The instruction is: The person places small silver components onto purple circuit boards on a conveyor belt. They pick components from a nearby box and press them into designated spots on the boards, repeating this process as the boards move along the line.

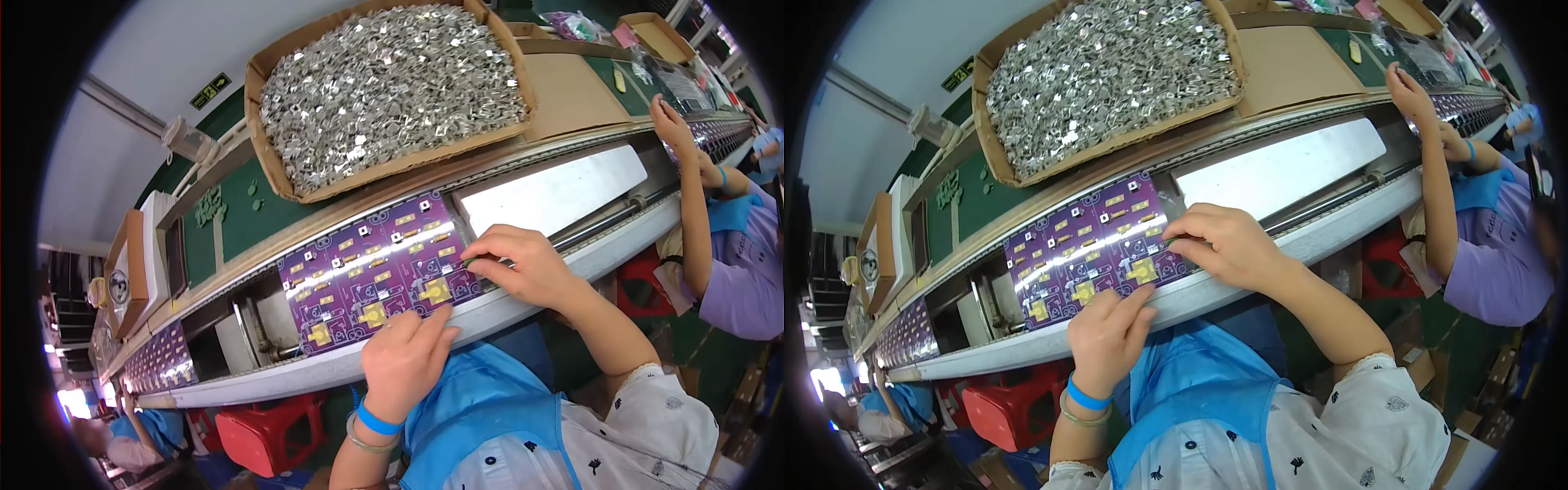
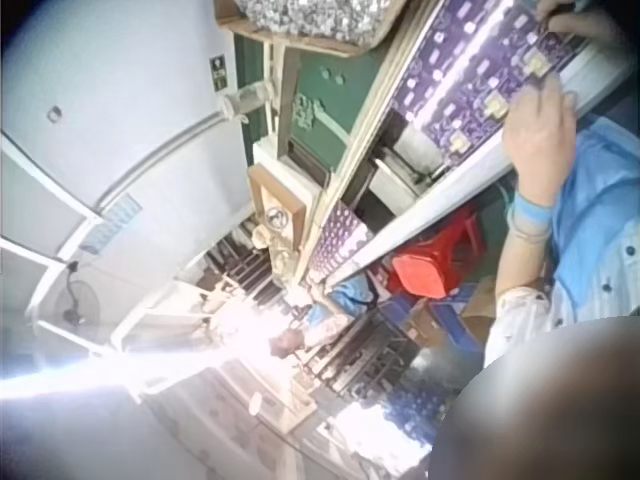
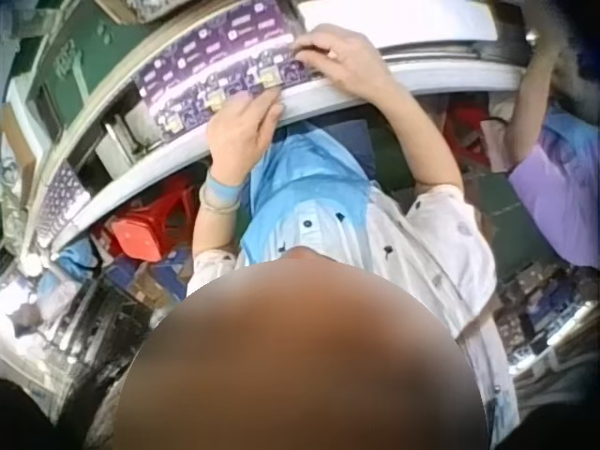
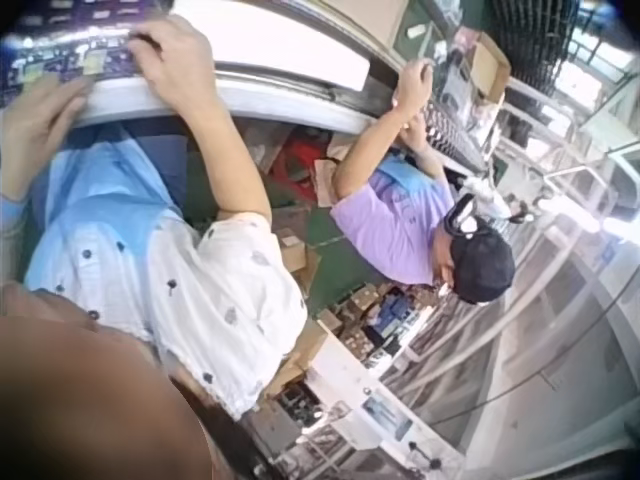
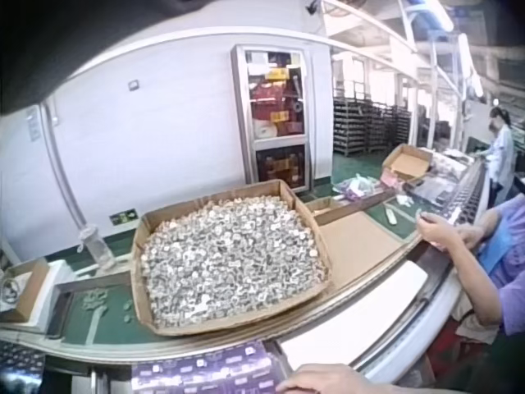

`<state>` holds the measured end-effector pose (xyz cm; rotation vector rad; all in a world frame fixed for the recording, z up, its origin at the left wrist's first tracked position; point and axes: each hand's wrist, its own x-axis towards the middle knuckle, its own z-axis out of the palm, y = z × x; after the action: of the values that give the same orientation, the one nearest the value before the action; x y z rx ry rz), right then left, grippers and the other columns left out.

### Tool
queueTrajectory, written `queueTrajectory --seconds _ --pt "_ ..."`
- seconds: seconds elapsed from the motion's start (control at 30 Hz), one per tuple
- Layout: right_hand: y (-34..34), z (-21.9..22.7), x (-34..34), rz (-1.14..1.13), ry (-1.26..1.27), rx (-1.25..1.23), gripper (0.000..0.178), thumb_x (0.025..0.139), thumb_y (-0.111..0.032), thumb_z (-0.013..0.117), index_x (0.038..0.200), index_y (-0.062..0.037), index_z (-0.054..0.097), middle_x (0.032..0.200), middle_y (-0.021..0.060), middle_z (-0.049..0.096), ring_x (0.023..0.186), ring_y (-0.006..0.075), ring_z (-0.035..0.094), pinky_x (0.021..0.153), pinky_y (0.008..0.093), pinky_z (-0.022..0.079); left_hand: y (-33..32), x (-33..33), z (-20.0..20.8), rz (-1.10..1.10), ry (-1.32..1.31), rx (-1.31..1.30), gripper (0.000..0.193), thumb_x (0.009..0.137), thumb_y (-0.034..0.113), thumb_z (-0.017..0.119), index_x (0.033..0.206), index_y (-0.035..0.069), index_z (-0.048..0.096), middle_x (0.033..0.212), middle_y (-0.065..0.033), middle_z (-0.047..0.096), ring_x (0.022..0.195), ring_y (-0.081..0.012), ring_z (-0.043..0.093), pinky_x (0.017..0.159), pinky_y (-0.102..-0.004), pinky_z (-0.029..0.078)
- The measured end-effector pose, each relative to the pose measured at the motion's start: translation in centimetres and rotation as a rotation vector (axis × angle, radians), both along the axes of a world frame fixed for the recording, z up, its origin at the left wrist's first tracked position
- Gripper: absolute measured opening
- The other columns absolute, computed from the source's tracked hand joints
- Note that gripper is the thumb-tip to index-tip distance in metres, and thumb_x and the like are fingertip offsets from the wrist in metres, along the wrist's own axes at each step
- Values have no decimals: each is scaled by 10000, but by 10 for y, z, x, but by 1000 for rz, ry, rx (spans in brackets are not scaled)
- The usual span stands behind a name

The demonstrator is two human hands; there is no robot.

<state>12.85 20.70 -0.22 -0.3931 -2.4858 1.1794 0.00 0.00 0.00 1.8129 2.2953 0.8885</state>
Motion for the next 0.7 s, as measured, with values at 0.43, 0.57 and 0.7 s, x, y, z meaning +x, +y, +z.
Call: queueTrajectory --seconds 0.43,0.57,0.7 --pt "-6 -6 -15 -1 32 300 159 824 -54 720 981 -27 723 906 105 671 835 295 668 728 377 551 12 1 -11 -15 176 -15 477 845 404 721 1201 86 721 775 -52 506 678 -214 548 597 -338 473" --pt "-9 -3 -17 10 41 363 157 799 -46 719 954 -21 717 907 104 670 853 301 669 737 386 556 12 0 -13 -24 172 1 476 845 401 723 1196 80 721 775 -53 498 683 -213 544 594 -338 468" --pt "-10 -7 -23 37 95 345 152 812 -38 740 962 -41 721 906 102 679 803 284 675 686 371 559 13 -1 -12 -36 174 -24 479 842 400 730 1193 74 717 788 -43 515 705 -201 558 605 -329 474"
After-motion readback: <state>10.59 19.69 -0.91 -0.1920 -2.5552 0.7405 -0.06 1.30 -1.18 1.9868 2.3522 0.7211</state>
